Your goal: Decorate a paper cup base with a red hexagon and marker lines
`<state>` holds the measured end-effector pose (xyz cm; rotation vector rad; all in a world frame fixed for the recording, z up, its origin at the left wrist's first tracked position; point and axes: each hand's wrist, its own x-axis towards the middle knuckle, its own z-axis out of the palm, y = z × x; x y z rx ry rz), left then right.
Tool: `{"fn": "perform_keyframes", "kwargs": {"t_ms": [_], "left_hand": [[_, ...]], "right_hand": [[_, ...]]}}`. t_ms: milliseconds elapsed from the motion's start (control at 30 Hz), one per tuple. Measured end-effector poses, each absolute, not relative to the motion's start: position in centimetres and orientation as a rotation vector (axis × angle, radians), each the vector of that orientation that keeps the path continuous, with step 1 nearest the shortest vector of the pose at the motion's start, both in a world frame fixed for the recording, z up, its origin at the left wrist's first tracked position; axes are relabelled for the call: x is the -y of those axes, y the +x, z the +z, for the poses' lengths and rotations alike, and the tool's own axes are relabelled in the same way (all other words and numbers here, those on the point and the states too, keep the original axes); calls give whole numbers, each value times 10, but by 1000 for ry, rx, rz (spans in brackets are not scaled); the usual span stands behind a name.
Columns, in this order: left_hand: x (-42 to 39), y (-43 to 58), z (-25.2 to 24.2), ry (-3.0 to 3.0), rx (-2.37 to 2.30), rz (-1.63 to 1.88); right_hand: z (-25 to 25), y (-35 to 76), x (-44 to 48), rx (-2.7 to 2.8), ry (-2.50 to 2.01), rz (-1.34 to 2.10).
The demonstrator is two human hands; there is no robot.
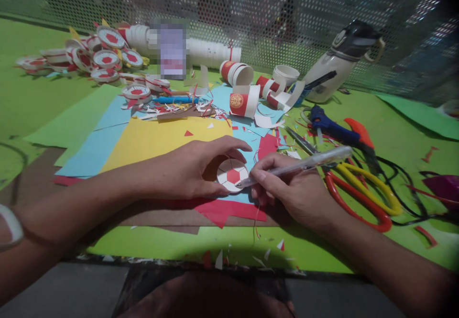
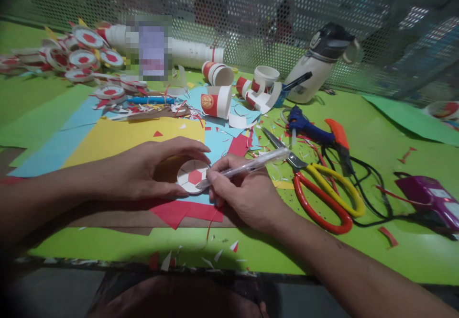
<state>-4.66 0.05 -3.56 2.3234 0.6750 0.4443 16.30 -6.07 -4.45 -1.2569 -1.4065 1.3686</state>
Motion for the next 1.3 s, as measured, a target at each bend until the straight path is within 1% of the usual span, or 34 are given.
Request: {"fn": "perform_keyframes", "kwargs": {"t_ms": [500, 867, 1300], "left_hand": [[0, -47, -34, 2338, -680, 436], [0, -47, -34, 2325, -675, 428], [3, -46, -32, 2378, -715, 430]], "right_hand": [[-44, 161, 60, 1340, -1265, 1394], [-38, 163, 60, 1462, -1297, 1358], [-41, 164, 58, 1399, -1297, 1381]]}}
